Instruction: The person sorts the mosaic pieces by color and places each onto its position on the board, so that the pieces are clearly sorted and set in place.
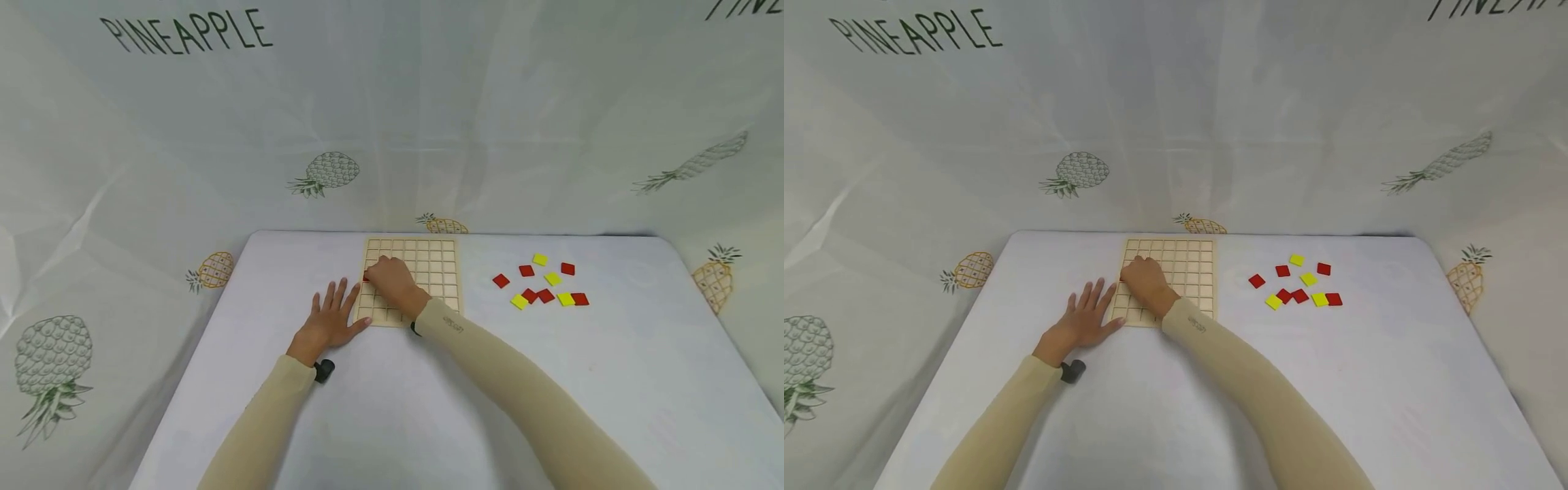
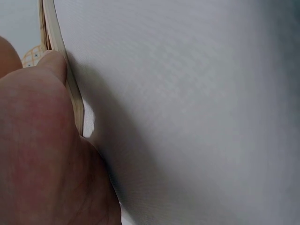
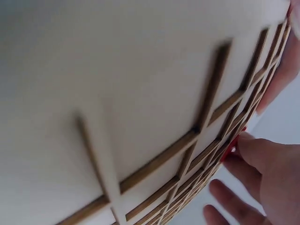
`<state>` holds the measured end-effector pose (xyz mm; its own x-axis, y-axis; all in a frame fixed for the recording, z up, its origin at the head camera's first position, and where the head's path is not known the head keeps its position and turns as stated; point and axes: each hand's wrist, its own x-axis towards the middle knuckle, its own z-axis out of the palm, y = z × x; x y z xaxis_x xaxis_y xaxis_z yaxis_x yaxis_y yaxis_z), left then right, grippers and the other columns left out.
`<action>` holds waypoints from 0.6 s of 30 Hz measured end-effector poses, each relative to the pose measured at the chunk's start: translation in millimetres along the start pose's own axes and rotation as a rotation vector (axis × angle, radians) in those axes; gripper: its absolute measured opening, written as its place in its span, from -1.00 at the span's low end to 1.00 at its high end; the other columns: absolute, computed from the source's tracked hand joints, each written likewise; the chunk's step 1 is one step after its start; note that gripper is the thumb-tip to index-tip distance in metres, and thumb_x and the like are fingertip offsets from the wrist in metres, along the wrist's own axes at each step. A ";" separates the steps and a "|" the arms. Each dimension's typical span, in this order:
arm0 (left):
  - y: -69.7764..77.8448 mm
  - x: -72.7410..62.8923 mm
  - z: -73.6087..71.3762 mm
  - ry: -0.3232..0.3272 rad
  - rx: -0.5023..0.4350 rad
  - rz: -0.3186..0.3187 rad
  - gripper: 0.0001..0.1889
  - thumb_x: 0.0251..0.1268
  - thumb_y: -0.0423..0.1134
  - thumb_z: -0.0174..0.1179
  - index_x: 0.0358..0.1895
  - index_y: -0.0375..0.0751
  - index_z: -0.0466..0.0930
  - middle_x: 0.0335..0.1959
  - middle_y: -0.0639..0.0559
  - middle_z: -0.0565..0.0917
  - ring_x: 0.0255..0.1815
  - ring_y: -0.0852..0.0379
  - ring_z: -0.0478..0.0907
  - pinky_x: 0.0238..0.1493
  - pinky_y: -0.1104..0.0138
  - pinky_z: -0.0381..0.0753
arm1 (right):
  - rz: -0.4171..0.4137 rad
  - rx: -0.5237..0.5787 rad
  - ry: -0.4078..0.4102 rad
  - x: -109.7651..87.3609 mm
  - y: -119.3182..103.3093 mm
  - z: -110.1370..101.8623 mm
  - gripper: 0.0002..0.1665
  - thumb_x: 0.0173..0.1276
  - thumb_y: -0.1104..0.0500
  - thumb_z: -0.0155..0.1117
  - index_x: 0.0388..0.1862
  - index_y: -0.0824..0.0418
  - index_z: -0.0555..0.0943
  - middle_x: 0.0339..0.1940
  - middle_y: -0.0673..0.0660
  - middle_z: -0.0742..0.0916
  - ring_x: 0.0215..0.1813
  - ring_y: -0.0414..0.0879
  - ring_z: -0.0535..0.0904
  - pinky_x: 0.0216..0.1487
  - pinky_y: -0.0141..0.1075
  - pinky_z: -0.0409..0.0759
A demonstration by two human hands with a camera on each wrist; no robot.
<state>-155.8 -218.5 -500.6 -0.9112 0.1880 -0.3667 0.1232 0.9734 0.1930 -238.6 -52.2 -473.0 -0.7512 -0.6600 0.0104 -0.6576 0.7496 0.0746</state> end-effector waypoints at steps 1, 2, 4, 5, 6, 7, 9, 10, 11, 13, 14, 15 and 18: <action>-0.3 0.5 0.5 0.002 0.000 0.001 -0.05 0.61 0.39 -0.16 0.77 -0.06 -0.29 0.76 -0.23 -0.39 0.76 -0.31 -0.43 0.63 -0.33 -0.34 | -0.006 -0.021 -0.011 -2.5 -0.5 0.1 -0.74 0.50 0.25 0.41 0.11 0.07 0.82 0.00 0.06 0.84 0.06 -0.03 0.75 0.13 -0.17 0.73; -0.5 0.9 1.1 0.010 -0.004 0.005 -0.05 0.61 0.39 -0.15 0.77 -0.07 -0.28 0.76 -0.23 -0.39 0.76 -0.32 -0.43 0.63 -0.33 -0.33 | -0.012 -0.029 -0.019 -5.3 -1.0 -0.1 -0.71 0.50 0.26 0.41 0.14 0.08 0.80 0.07 0.06 0.83 0.09 -0.03 0.75 0.15 -0.16 0.73; -0.4 0.9 1.3 0.016 -0.008 0.007 -0.06 0.62 0.37 -0.15 0.77 -0.08 -0.27 0.77 -0.24 -0.38 0.76 -0.32 -0.42 0.63 -0.33 -0.33 | -0.012 -0.022 -0.028 -10.8 -1.1 -1.1 -0.66 0.52 0.26 0.39 0.22 0.08 0.77 0.22 0.05 0.79 0.17 -0.02 0.74 0.21 -0.14 0.70; -0.2 0.3 0.7 0.017 -0.010 0.006 -0.07 0.63 0.36 -0.15 0.77 -0.09 -0.27 0.76 -0.24 -0.38 0.76 -0.32 -0.43 0.63 -0.33 -0.33 | -0.011 -0.011 -0.029 -13.9 -0.8 -2.4 -0.65 0.53 0.25 0.38 0.24 0.08 0.75 0.28 0.03 0.76 0.21 -0.02 0.73 0.25 -0.13 0.69; 0.7 -0.7 -0.5 0.016 -0.014 0.006 -0.07 0.63 0.35 -0.14 0.77 -0.09 -0.27 0.76 -0.25 -0.38 0.76 -0.32 -0.43 0.63 -0.33 -0.34 | -0.008 0.003 -0.029 -17.3 0.0 -3.7 -0.64 0.54 0.25 0.37 0.26 0.07 0.74 0.34 0.01 0.73 0.24 -0.01 0.71 0.28 -0.11 0.67; 1.9 -1.8 -1.9 0.013 -0.016 0.004 -0.07 0.64 0.34 -0.14 0.77 -0.10 -0.27 0.76 -0.25 -0.38 0.76 -0.32 -0.43 0.63 -0.33 -0.34 | -0.001 0.021 -0.024 -21.2 1.5 -5.2 -0.63 0.55 0.24 0.35 0.28 0.06 0.73 0.39 -0.01 0.70 0.27 -0.01 0.70 0.31 -0.10 0.65; 4.5 -4.4 -4.9 0.009 -0.026 -0.001 -0.07 0.63 0.33 -0.12 0.77 -0.12 -0.25 0.76 -0.26 -0.36 0.76 -0.32 -0.43 0.64 -0.32 -0.36 | 0.021 0.067 -0.013 -30.0 6.3 -8.5 -0.63 0.57 0.21 0.33 0.29 0.04 0.73 0.43 -0.01 0.67 0.33 0.00 0.67 0.38 -0.06 0.60; 6.3 -6.2 -7.3 0.006 -0.033 -0.004 -0.07 0.63 0.32 -0.11 0.76 -0.13 -0.24 0.76 -0.27 -0.35 0.76 -0.33 -0.43 0.64 -0.31 -0.36 | 0.030 0.088 -0.002 -35.0 9.6 -9.9 -0.64 0.58 0.19 0.32 0.29 0.04 0.72 0.42 0.00 0.68 0.34 0.01 0.66 0.40 -0.04 0.58; 7.8 -7.9 -9.3 0.005 -0.041 -0.007 -0.07 0.63 0.32 -0.09 0.76 -0.14 -0.21 0.77 -0.28 -0.33 0.76 -0.33 -0.42 0.64 -0.31 -0.36 | 0.039 0.111 0.010 -40.4 13.4 -11.3 -0.65 0.59 0.17 0.32 0.29 0.04 0.72 0.42 0.01 0.68 0.36 0.03 0.65 0.42 -0.02 0.56; 10.0 -10.2 -11.7 0.004 -0.047 -0.013 -0.07 0.62 0.32 -0.08 0.76 -0.14 -0.18 0.77 -0.28 -0.31 0.76 -0.33 -0.41 0.64 -0.31 -0.36 | 0.056 0.153 0.037 -51.7 22.5 -12.9 -0.64 0.58 0.15 0.33 0.30 0.05 0.71 0.42 0.05 0.68 0.40 0.06 0.62 0.45 0.01 0.53; 10.4 -10.4 -11.9 0.003 -0.049 -0.015 -0.07 0.62 0.31 -0.08 0.76 -0.14 -0.18 0.77 -0.29 -0.30 0.76 -0.33 -0.40 0.64 -0.30 -0.36 | 0.061 0.166 0.053 -57.4 27.5 -13.0 -0.63 0.58 0.14 0.34 0.30 0.07 0.71 0.42 0.07 0.68 0.40 0.07 0.61 0.45 0.03 0.51; 10.4 -10.4 -11.8 0.000 -0.044 -0.016 -0.07 0.62 0.32 -0.08 0.76 -0.14 -0.19 0.77 -0.29 -0.31 0.76 -0.33 -0.41 0.64 -0.30 -0.36 | 0.066 0.178 0.069 -63.2 32.7 -12.9 -0.63 0.57 0.14 0.35 0.30 0.08 0.70 0.41 0.08 0.69 0.40 0.08 0.61 0.45 0.03 0.51; 8.2 -7.5 -8.0 -0.007 -0.025 -0.013 -0.07 0.63 0.32 -0.11 0.77 -0.13 -0.26 0.76 -0.27 -0.36 0.75 -0.32 -0.45 0.64 -0.30 -0.38 | 0.089 0.195 0.106 -80.0 48.6 -11.8 -0.60 0.55 0.15 0.38 0.32 0.11 0.69 0.39 0.13 0.69 0.40 0.10 0.60 0.44 0.04 0.52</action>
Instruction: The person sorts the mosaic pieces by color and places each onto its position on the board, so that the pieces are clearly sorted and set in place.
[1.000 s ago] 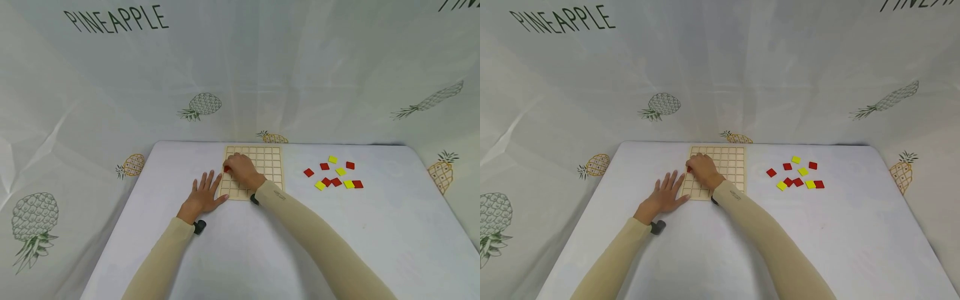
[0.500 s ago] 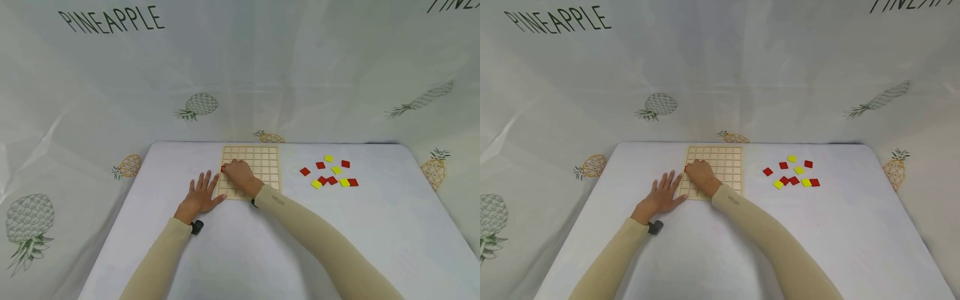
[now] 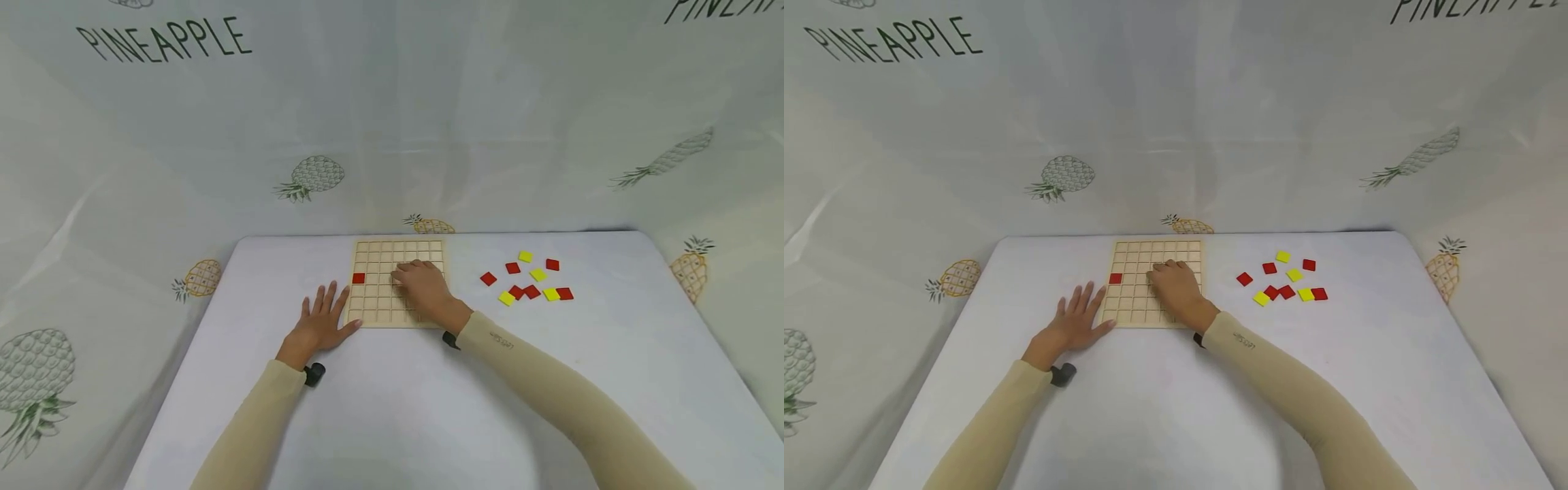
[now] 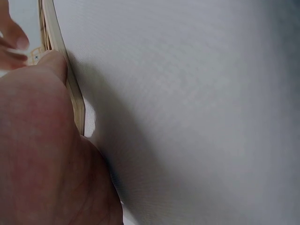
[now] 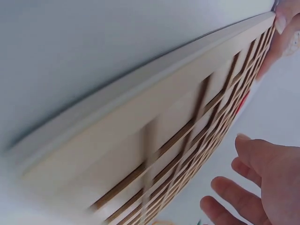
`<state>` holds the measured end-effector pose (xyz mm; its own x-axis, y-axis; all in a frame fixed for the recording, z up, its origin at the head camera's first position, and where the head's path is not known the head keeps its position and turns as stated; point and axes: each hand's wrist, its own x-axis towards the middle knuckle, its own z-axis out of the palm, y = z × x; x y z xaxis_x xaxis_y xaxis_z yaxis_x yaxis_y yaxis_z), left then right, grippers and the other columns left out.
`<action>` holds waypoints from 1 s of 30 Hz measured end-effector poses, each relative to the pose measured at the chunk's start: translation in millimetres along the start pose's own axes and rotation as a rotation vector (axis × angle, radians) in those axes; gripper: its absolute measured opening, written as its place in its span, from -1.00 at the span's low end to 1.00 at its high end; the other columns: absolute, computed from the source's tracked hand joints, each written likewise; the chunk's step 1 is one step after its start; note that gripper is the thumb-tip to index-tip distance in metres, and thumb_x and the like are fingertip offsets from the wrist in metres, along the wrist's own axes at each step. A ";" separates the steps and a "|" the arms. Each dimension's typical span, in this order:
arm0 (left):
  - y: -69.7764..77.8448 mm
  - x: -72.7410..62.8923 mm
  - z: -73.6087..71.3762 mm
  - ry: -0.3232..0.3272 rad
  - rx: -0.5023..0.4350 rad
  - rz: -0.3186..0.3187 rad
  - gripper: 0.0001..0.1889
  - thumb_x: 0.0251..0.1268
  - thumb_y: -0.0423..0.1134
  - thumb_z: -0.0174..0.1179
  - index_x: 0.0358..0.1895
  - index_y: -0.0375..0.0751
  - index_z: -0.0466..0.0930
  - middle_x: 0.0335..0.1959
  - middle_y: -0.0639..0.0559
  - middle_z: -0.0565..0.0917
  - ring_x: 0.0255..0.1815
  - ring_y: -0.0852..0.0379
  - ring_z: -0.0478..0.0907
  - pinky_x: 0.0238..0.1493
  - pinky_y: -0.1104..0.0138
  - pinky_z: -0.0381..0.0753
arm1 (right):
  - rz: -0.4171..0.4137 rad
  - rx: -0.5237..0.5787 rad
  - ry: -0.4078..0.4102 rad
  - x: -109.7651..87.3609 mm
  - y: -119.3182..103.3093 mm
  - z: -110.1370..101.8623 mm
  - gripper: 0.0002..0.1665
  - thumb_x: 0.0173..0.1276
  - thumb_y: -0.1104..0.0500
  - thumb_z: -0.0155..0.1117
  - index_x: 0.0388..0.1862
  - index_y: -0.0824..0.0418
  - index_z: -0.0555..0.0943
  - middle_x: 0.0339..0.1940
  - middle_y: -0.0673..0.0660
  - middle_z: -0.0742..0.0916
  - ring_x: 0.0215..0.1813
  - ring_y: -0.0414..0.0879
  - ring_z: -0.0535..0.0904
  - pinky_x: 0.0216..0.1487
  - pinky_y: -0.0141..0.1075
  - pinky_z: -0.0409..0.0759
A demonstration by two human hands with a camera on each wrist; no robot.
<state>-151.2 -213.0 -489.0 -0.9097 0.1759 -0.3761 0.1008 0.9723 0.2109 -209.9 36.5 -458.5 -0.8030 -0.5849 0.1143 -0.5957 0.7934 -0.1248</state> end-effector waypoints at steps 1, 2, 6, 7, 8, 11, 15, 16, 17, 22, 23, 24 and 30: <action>-1.4 1.6 2.1 0.002 0.002 0.002 -0.07 0.63 0.31 -0.11 0.76 -0.13 -0.27 0.76 -0.27 -0.37 0.75 -0.32 -0.46 0.64 -0.30 -0.38 | 0.007 -0.004 0.010 -4.7 5.7 -1.0 -0.59 0.54 0.15 0.39 0.32 0.11 0.69 0.39 0.13 0.70 0.40 0.11 0.60 0.43 0.04 0.52; -2.9 3.2 3.9 0.006 0.001 0.006 -0.06 0.63 0.30 -0.10 0.76 -0.14 -0.27 0.76 -0.28 -0.38 0.75 -0.33 -0.46 0.63 -0.31 -0.38 | 0.020 -0.007 0.014 -9.2 11.1 -2.5 -0.57 0.53 0.15 0.40 0.33 0.12 0.69 0.39 0.14 0.70 0.40 0.11 0.60 0.43 0.04 0.52; -7.6 6.8 8.0 0.022 0.000 0.013 -0.05 0.61 0.32 -0.07 0.77 -0.12 -0.26 0.76 -0.28 -0.37 0.75 -0.34 -0.45 0.63 -0.33 -0.38 | 0.078 -0.023 0.029 -26.6 31.2 -10.5 -0.52 0.50 0.14 0.44 0.36 0.15 0.68 0.38 0.16 0.70 0.41 0.12 0.60 0.44 0.04 0.51; -8.1 7.0 8.2 0.028 -0.007 0.017 -0.05 0.61 0.30 -0.05 0.76 -0.14 -0.25 0.76 -0.29 -0.36 0.75 -0.35 -0.44 0.62 -0.34 -0.38 | 0.093 -0.023 0.036 -30.8 36.2 -12.6 -0.51 0.48 0.14 0.45 0.35 0.16 0.68 0.37 0.16 0.71 0.40 0.13 0.60 0.44 0.04 0.52; -8.1 6.6 7.8 0.030 -0.010 0.022 -0.04 0.61 0.31 -0.05 0.76 -0.14 -0.24 0.76 -0.30 -0.36 0.75 -0.36 -0.44 0.62 -0.34 -0.38 | 0.109 -0.021 0.046 -35.0 41.1 -14.6 -0.51 0.47 0.14 0.46 0.34 0.17 0.69 0.36 0.17 0.72 0.38 0.14 0.61 0.43 0.05 0.52; -6.7 4.5 5.9 0.025 -0.025 0.027 -0.05 0.61 0.29 -0.04 0.76 -0.17 -0.24 0.76 -0.31 -0.36 0.75 -0.36 -0.45 0.62 -0.34 -0.40 | 0.149 -0.014 0.085 -47.4 56.6 -17.9 -0.51 0.43 0.15 0.50 0.31 0.21 0.71 0.32 0.20 0.74 0.34 0.16 0.65 0.40 0.07 0.55; -1.8 0.9 2.3 0.012 -0.028 0.025 -0.07 0.63 0.26 -0.04 0.75 -0.20 -0.22 0.75 -0.32 -0.35 0.75 -0.37 -0.43 0.62 -0.34 -0.39 | 0.199 -0.007 0.124 -64.7 76.5 -20.8 -0.49 0.40 0.16 0.53 0.29 0.24 0.71 0.31 0.24 0.74 0.32 0.19 0.66 0.37 0.10 0.56; -1.6 0.6 2.5 0.014 -0.026 0.025 -0.07 0.63 0.26 -0.04 0.75 -0.20 -0.22 0.75 -0.33 -0.34 0.75 -0.37 -0.42 0.62 -0.34 -0.38 | 0.208 -0.003 0.130 -69.0 81.1 -21.2 -0.49 0.40 0.16 0.54 0.29 0.25 0.71 0.31 0.25 0.74 0.32 0.21 0.66 0.37 0.11 0.56; -1.6 0.6 2.7 0.014 -0.024 0.025 -0.07 0.63 0.26 -0.05 0.75 -0.21 -0.21 0.75 -0.33 -0.33 0.75 -0.37 -0.42 0.62 -0.34 -0.37 | 0.217 -0.003 0.134 -73.2 85.4 -21.5 -0.48 0.39 0.16 0.54 0.30 0.25 0.71 0.31 0.26 0.73 0.32 0.22 0.66 0.36 0.12 0.56; -0.3 -1.3 0.6 0.008 -0.020 0.021 -0.06 0.62 0.28 -0.05 0.75 -0.20 -0.21 0.76 -0.33 -0.33 0.75 -0.37 -0.42 0.62 -0.34 -0.38 | 0.266 0.017 0.138 -91.3 102.8 -21.7 -0.44 0.40 0.18 0.53 0.34 0.28 0.67 0.33 0.33 0.71 0.35 0.28 0.62 0.39 0.17 0.52; 0.1 -1.8 0.0 0.009 -0.024 0.020 -0.06 0.62 0.28 -0.05 0.75 -0.19 -0.20 0.76 -0.32 -0.32 0.75 -0.36 -0.42 0.62 -0.33 -0.38 | 0.278 0.018 0.134 -94.1 105.6 -21.9 -0.44 0.40 0.19 0.52 0.35 0.29 0.66 0.34 0.34 0.70 0.36 0.28 0.61 0.41 0.18 0.50; 0.4 -2.0 -0.5 0.011 -0.025 0.021 -0.07 0.62 0.28 -0.05 0.76 -0.19 -0.19 0.76 -0.32 -0.32 0.75 -0.36 -0.41 0.63 -0.33 -0.38 | 0.287 0.016 0.130 -96.9 108.6 -21.9 -0.43 0.40 0.19 0.52 0.36 0.29 0.66 0.34 0.34 0.70 0.37 0.29 0.60 0.42 0.19 0.49; -2.1 -0.7 2.9 0.039 -0.041 0.029 -0.05 0.61 0.34 -0.09 0.76 -0.17 -0.17 0.76 -0.31 -0.31 0.75 -0.36 -0.40 0.62 -0.34 -0.38 | 0.314 0.015 0.128 -113.7 124.4 -21.8 -0.42 0.41 0.20 0.50 0.37 0.33 0.63 0.34 0.38 0.69 0.40 0.34 0.57 0.45 0.22 0.45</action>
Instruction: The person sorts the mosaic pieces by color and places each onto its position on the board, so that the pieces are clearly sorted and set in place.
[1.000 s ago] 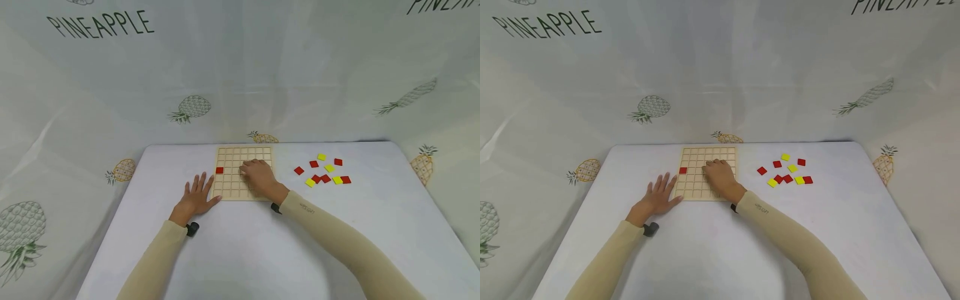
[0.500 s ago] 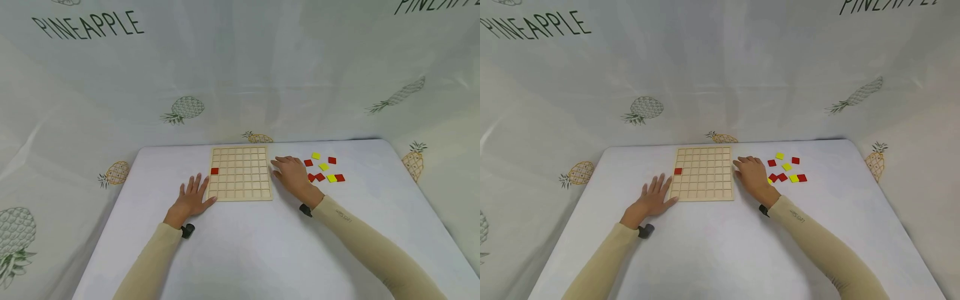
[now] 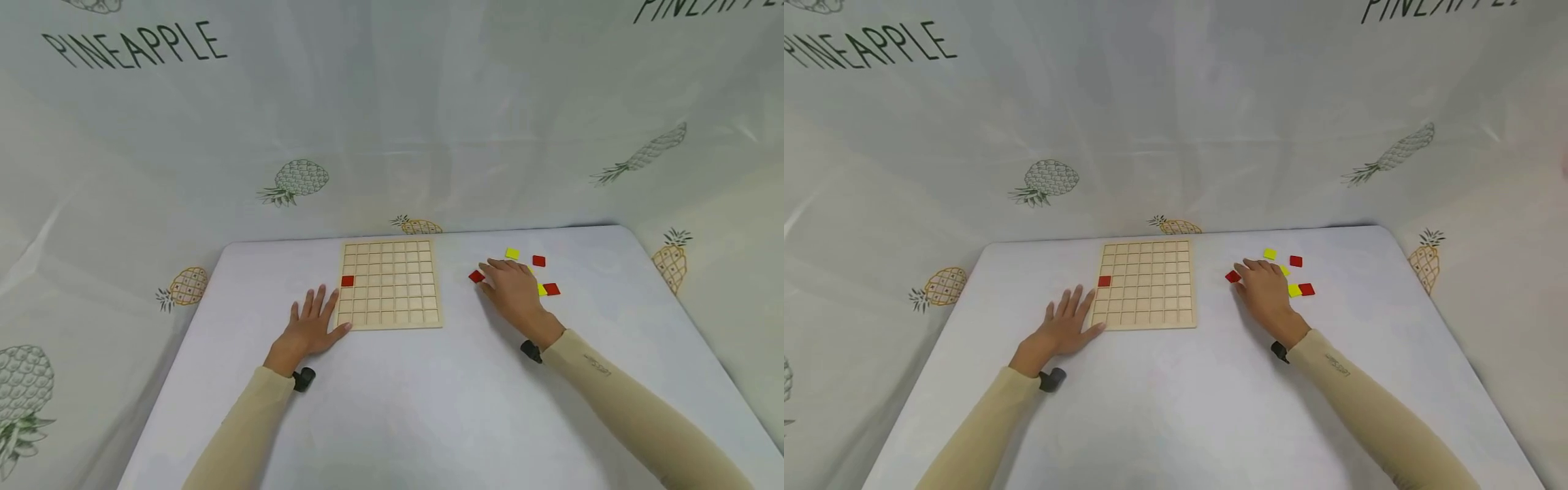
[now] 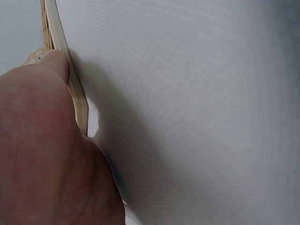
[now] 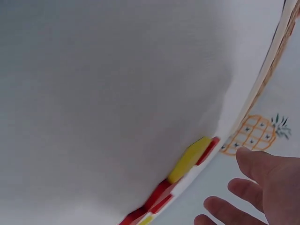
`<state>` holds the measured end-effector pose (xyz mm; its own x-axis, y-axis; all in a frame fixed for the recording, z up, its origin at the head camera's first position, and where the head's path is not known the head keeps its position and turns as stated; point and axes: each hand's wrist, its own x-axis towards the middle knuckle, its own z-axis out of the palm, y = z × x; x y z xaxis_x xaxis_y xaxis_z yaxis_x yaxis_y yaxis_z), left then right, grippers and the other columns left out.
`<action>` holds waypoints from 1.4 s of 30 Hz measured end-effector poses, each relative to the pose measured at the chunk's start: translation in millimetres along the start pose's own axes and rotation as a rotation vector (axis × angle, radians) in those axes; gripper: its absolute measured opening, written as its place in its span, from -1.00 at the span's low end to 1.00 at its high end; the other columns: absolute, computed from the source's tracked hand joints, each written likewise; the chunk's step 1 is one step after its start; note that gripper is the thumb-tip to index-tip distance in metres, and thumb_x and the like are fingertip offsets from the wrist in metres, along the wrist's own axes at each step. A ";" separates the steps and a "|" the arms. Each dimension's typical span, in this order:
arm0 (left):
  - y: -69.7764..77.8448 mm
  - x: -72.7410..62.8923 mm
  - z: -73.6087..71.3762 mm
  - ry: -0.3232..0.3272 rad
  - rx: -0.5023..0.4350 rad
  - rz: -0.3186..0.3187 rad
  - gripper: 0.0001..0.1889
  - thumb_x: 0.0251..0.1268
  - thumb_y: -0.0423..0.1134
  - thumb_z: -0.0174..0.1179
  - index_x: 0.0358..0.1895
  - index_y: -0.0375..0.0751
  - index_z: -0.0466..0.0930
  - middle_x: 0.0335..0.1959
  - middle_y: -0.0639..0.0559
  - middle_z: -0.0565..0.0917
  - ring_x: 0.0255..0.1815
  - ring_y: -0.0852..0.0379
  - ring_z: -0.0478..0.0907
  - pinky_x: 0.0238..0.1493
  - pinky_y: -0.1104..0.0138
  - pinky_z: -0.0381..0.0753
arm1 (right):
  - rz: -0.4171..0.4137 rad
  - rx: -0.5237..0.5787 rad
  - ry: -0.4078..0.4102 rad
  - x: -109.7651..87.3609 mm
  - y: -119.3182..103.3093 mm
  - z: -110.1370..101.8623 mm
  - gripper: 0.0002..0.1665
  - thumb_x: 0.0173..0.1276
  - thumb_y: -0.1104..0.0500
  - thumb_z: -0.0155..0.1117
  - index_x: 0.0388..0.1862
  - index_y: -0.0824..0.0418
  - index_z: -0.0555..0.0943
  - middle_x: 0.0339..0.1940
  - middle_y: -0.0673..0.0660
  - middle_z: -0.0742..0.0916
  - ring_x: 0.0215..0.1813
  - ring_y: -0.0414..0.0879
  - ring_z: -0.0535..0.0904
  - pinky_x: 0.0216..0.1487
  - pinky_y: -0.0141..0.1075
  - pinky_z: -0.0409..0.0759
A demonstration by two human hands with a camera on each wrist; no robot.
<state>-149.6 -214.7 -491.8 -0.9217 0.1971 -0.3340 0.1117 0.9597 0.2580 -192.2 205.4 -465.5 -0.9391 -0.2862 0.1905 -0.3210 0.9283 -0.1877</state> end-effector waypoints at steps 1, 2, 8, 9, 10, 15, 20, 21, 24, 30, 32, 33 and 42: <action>0.2 -0.8 -0.2 0.003 0.000 -0.001 -0.06 0.61 0.34 -0.09 0.76 -0.17 -0.17 0.76 -0.30 -0.31 0.75 -0.35 -0.40 0.62 -0.34 -0.38 | 0.002 0.009 0.003 -1.5 2.6 -0.1 -0.42 0.41 0.20 0.50 0.36 0.34 0.63 0.34 0.39 0.69 0.39 0.34 0.57 0.45 0.23 0.45; 0.5 -1.8 -0.7 0.006 -0.002 -0.001 -0.06 0.61 0.33 -0.09 0.76 -0.17 -0.17 0.76 -0.31 -0.30 0.75 -0.36 -0.39 0.62 -0.34 -0.38 | 0.006 0.015 0.008 -2.9 5.2 -0.2 -0.43 0.42 0.20 0.49 0.36 0.35 0.63 0.33 0.39 0.69 0.38 0.34 0.57 0.44 0.23 0.45; 6.5 -7.7 -7.9 -0.003 -0.007 0.005 -0.07 0.62 0.27 -0.03 0.74 -0.23 -0.14 0.75 -0.35 -0.28 0.74 -0.39 -0.37 0.62 -0.35 -0.36 | 0.025 0.021 0.006 -8.9 17.7 0.2 -0.41 0.40 0.20 0.49 0.36 0.37 0.62 0.29 0.39 0.71 0.32 0.37 0.60 0.37 0.27 0.50; 7.0 -8.1 -8.4 -0.005 -0.006 0.007 -0.07 0.62 0.27 -0.03 0.74 -0.24 -0.14 0.75 -0.36 -0.27 0.74 -0.40 -0.36 0.62 -0.36 -0.36 | 0.028 0.018 0.003 -9.4 19.1 0.2 -0.40 0.40 0.20 0.50 0.36 0.37 0.62 0.28 0.39 0.71 0.32 0.37 0.60 0.36 0.28 0.50; 7.0 -7.9 -8.0 -0.010 0.000 0.006 -0.08 0.63 0.25 -0.04 0.74 -0.24 -0.15 0.75 -0.35 -0.28 0.74 -0.40 -0.37 0.62 -0.35 -0.36 | 0.030 0.017 -0.001 -9.8 20.1 0.2 -0.40 0.39 0.19 0.50 0.36 0.37 0.62 0.28 0.39 0.72 0.31 0.37 0.60 0.35 0.28 0.51; 4.1 -7.3 -4.8 0.000 0.001 0.012 -0.07 0.62 0.29 -0.07 0.75 -0.22 -0.16 0.75 -0.35 -0.28 0.75 -0.39 -0.37 0.62 -0.36 -0.36 | 0.016 0.019 -0.002 -8.3 20.4 1.5 -0.38 0.36 0.19 0.54 0.35 0.37 0.63 0.23 0.38 0.75 0.30 0.36 0.62 0.34 0.29 0.53; 1.5 -5.0 -1.4 0.015 0.002 0.012 -0.07 0.62 0.32 -0.08 0.75 -0.21 -0.14 0.76 -0.34 -0.27 0.75 -0.38 -0.37 0.61 -0.36 -0.36 | -0.012 0.020 -0.023 -1.9 13.6 4.8 -0.41 0.39 0.18 0.53 0.34 0.34 0.64 0.19 0.35 0.77 0.28 0.34 0.64 0.35 0.28 0.53; 2.0 -4.6 -1.1 0.010 0.004 0.007 -0.07 0.62 0.31 -0.08 0.75 -0.20 -0.16 0.76 -0.33 -0.29 0.75 -0.38 -0.38 0.62 -0.35 -0.36 | -0.018 0.020 -0.031 -0.3 11.6 5.2 -0.43 0.39 0.18 0.52 0.34 0.34 0.65 0.18 0.34 0.78 0.27 0.33 0.64 0.34 0.28 0.53; 5.0 -4.3 -3.3 -0.007 0.009 -0.005 -0.09 0.64 0.26 -0.05 0.75 -0.21 -0.16 0.76 -0.33 -0.29 0.75 -0.38 -0.38 0.62 -0.35 -0.35 | -0.029 0.009 -0.052 4.8 6.8 7.1 -0.45 0.40 0.20 0.51 0.33 0.33 0.66 0.13 0.34 0.80 0.21 0.31 0.68 0.31 0.27 0.56; 9.4 -4.7 -7.2 -0.022 0.031 -0.018 -0.09 0.64 0.23 -0.02 0.75 -0.21 -0.17 0.76 -0.33 -0.29 0.75 -0.38 -0.36 0.63 -0.34 -0.33 | -0.031 -0.030 -0.086 13.3 0.3 9.7 -0.52 0.38 0.22 0.53 0.26 0.28 0.72 0.03 0.29 0.84 0.14 0.27 0.69 0.26 0.22 0.60; 9.1 -3.9 -6.6 -0.018 0.035 -0.016 -0.09 0.63 0.22 -0.02 0.75 -0.20 -0.17 0.76 -0.33 -0.28 0.75 -0.38 -0.36 0.63 -0.34 -0.33 | -0.041 -0.051 -0.086 15.7 -1.5 10.5 -0.56 0.37 0.24 0.54 0.22 0.25 0.76 0.00 0.29 0.84 0.09 0.26 0.68 0.21 0.18 0.63; 8.2 -3.0 -5.6 -0.020 0.038 -0.018 -0.09 0.63 0.23 -0.03 0.76 -0.19 -0.18 0.76 -0.32 -0.30 0.75 -0.37 -0.37 0.63 -0.34 -0.34 | -0.049 -0.062 -0.084 16.8 -2.6 11.1 -0.59 0.37 0.25 0.54 0.19 0.24 0.77 -0.02 0.29 0.84 0.06 0.25 0.68 0.20 0.16 0.64; -2.3 2.9 4.8 0.008 0.028 0.001 -0.05 0.61 0.28 -0.04 0.76 -0.19 -0.20 0.76 -0.32 -0.32 0.75 -0.37 -0.40 0.61 -0.36 -0.36 | -0.096 -0.098 -0.060 20.5 -12.3 13.7 -0.73 0.30 0.31 0.58 -0.01 0.22 0.85 -0.16 0.25 0.85 -0.08 0.17 0.66 0.11 0.05 0.70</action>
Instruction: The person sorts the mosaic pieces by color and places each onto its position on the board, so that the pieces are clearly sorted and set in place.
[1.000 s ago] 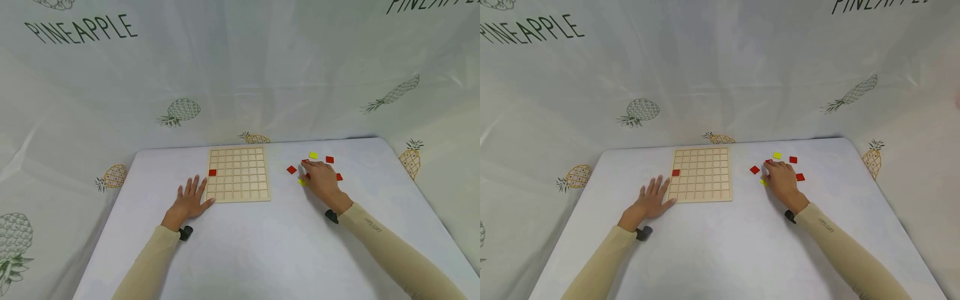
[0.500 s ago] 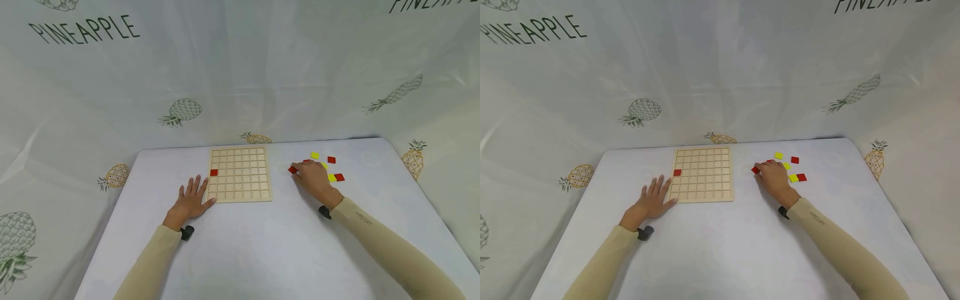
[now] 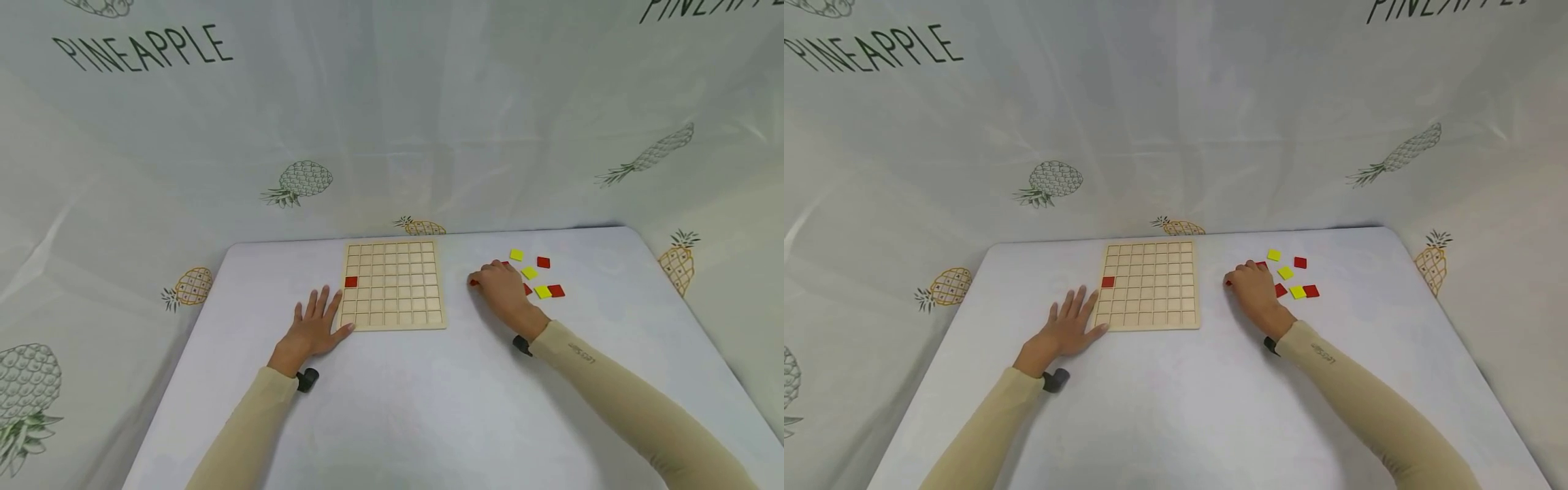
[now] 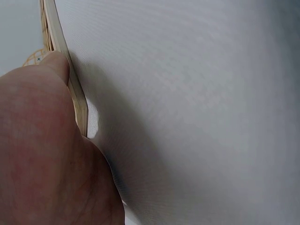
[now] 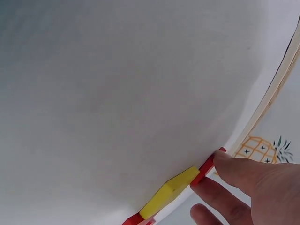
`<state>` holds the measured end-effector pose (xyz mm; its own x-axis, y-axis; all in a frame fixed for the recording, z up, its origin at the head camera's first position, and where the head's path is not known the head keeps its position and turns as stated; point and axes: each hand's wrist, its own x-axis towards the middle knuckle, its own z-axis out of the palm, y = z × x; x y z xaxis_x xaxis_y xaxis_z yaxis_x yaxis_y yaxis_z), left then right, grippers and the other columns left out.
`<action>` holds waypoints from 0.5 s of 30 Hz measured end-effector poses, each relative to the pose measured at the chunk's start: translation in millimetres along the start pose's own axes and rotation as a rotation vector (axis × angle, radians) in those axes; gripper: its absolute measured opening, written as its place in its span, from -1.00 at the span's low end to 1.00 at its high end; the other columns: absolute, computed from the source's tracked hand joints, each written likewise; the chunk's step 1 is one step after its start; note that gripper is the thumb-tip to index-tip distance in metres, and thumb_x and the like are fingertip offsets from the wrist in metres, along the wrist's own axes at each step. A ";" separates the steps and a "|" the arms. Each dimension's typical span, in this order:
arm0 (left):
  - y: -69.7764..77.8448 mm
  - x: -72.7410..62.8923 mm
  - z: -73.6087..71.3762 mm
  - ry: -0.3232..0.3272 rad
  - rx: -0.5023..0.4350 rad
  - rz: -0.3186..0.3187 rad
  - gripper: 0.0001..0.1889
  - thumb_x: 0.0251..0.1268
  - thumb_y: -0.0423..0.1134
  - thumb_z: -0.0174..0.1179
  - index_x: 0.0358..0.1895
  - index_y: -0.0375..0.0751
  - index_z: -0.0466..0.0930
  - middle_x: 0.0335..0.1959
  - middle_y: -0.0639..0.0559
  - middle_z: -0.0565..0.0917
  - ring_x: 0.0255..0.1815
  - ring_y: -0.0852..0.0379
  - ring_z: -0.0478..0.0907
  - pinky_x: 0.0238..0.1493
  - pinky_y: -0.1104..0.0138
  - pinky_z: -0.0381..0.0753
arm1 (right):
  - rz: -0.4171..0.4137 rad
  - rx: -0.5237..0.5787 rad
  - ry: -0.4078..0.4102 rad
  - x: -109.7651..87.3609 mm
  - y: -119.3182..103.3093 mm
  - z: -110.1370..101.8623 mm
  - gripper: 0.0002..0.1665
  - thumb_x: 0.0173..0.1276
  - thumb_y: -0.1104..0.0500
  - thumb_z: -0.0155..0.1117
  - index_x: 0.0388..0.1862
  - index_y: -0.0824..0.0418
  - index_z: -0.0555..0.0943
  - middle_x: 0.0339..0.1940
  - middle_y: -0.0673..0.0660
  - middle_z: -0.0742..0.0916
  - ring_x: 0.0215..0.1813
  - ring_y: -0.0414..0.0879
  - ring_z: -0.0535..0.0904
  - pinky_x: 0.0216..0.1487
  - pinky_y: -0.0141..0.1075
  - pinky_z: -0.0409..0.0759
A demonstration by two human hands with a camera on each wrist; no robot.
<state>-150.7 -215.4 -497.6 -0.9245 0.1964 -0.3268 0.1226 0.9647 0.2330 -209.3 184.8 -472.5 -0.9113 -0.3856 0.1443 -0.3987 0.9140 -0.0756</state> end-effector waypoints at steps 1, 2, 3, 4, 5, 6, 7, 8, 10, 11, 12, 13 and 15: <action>-0.2 0.0 0.2 0.003 -0.002 0.000 -0.05 0.60 0.28 -0.03 0.76 -0.19 -0.20 0.76 -0.32 -0.32 0.75 -0.37 -0.40 0.61 -0.36 -0.36 | -0.003 -0.002 0.000 0.3 -1.0 0.3 -0.74 0.30 0.31 0.58 -0.02 0.22 0.85 -0.16 0.25 0.85 -0.09 0.17 0.65 0.10 0.05 0.71; -0.5 0.1 0.4 0.002 -0.004 -0.001 -0.05 0.60 0.29 -0.03 0.76 -0.18 -0.20 0.76 -0.32 -0.32 0.75 -0.37 -0.40 0.61 -0.36 -0.36 | -0.005 -0.001 0.002 0.4 -2.2 0.4 -0.74 0.30 0.31 0.58 -0.02 0.23 0.85 -0.16 0.25 0.85 -0.08 0.17 0.65 0.09 0.05 0.71; -0.8 0.2 0.7 0.003 -0.005 0.000 -0.05 0.60 0.29 -0.03 0.76 -0.18 -0.20 0.76 -0.32 -0.32 0.75 -0.37 -0.40 0.61 -0.36 -0.36 | -0.006 0.005 0.005 0.5 -3.3 0.4 -0.73 0.31 0.31 0.57 -0.01 0.23 0.85 -0.15 0.25 0.85 -0.08 0.18 0.65 0.08 0.05 0.72; -0.7 0.0 0.5 0.002 -0.006 0.000 -0.05 0.61 0.29 -0.04 0.76 -0.18 -0.20 0.76 -0.32 -0.32 0.75 -0.37 -0.40 0.61 -0.36 -0.35 | -0.008 0.013 0.012 0.6 -4.5 0.2 -0.72 0.31 0.31 0.57 0.00 0.24 0.85 -0.14 0.26 0.85 -0.07 0.18 0.65 0.08 0.05 0.72; -0.6 -0.1 0.6 0.002 -0.004 0.001 -0.06 0.61 0.29 -0.05 0.76 -0.18 -0.20 0.76 -0.31 -0.32 0.75 -0.37 -0.40 0.61 -0.36 -0.35 | -0.011 0.022 0.021 0.6 -5.8 0.1 -0.72 0.32 0.31 0.57 0.01 0.24 0.85 -0.13 0.25 0.86 -0.06 0.18 0.66 0.07 0.05 0.73; -0.1 -0.6 0.3 0.002 -0.003 0.002 -0.06 0.62 0.29 -0.06 0.76 -0.18 -0.21 0.76 -0.31 -0.32 0.75 -0.37 -0.40 0.62 -0.36 -0.34 | -0.016 0.035 0.032 0.7 -7.6 -0.8 -0.72 0.32 0.31 0.56 0.01 0.24 0.85 -0.13 0.25 0.86 -0.06 0.18 0.66 0.06 0.05 0.73; 1.6 -2.3 -1.9 -0.004 -0.004 -0.001 -0.07 0.63 0.27 -0.05 0.76 -0.19 -0.20 0.76 -0.31 -0.32 0.75 -0.37 -0.39 0.62 -0.36 -0.34 | -0.026 0.045 0.044 0.8 -9.6 -1.5 -0.72 0.32 0.31 0.56 0.02 0.24 0.85 -0.13 0.24 0.86 -0.06 0.18 0.66 0.05 0.03 0.73; 1.4 -2.3 -1.9 -0.005 -0.004 -0.001 -0.07 0.63 0.27 -0.06 0.76 -0.18 -0.20 0.76 -0.31 -0.32 0.75 -0.37 -0.39 0.62 -0.36 -0.33 | -0.032 0.054 0.054 1.5 -12.2 -2.3 -0.71 0.32 0.31 0.56 0.03 0.24 0.84 -0.12 0.24 0.86 -0.05 0.18 0.67 0.05 0.03 0.73; 1.6 -3.1 -2.2 -0.006 -0.005 -0.001 -0.08 0.63 0.27 -0.06 0.76 -0.17 -0.20 0.76 -0.31 -0.32 0.75 -0.37 -0.39 0.62 -0.36 -0.33 | -0.052 0.070 0.073 3.7 -17.9 -3.5 -0.70 0.32 0.31 0.56 0.04 0.24 0.84 -0.10 0.22 0.86 -0.03 0.17 0.67 0.05 0.00 0.73; 1.6 -3.0 -2.1 -0.005 -0.004 -0.001 -0.08 0.63 0.28 -0.07 0.76 -0.17 -0.20 0.76 -0.30 -0.32 0.75 -0.37 -0.39 0.62 -0.36 -0.33 | -0.063 0.080 0.080 5.1 -21.2 -4.2 -0.70 0.33 0.31 0.55 0.05 0.24 0.84 -0.09 0.21 0.86 -0.02 0.16 0.67 0.05 -0.01 0.72; 1.6 -2.8 -2.3 -0.007 -0.004 -0.002 -0.08 0.63 0.28 -0.06 0.76 -0.17 -0.21 0.76 -0.30 -0.33 0.75 -0.37 -0.39 0.62 -0.36 -0.34 | -0.075 0.088 0.091 6.6 -24.9 -5.2 -0.70 0.34 0.31 0.55 0.05 0.24 0.84 -0.07 0.20 0.86 -0.01 0.16 0.68 0.05 -0.01 0.72; 1.2 -2.3 -2.3 -0.013 0.002 -0.005 -0.07 0.63 0.28 -0.07 0.76 -0.16 -0.22 0.76 -0.30 -0.34 0.75 -0.36 -0.40 0.62 -0.35 -0.35 | -0.084 0.094 0.099 8.4 -28.5 -5.5 -0.69 0.34 0.31 0.55 0.06 0.23 0.84 -0.06 0.19 0.86 0.00 0.15 0.68 0.06 -0.01 0.71; -0.3 -0.4 -0.8 -0.017 0.009 -0.003 -0.06 0.62 0.30 -0.08 0.76 -0.14 -0.24 0.76 -0.28 -0.36 0.75 -0.34 -0.42 0.62 -0.34 -0.36 | -0.105 0.113 0.116 12.1 -35.7 -5.4 -0.69 0.34 0.30 0.55 0.06 0.23 0.84 -0.04 0.17 0.86 0.02 0.14 0.69 0.06 -0.02 0.70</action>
<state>-150.6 -215.9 -496.9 -0.9186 0.1962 -0.3431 0.1230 0.9669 0.2234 -205.5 148.2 -462.7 -0.8485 -0.4553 0.2699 -0.5063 0.8468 -0.1630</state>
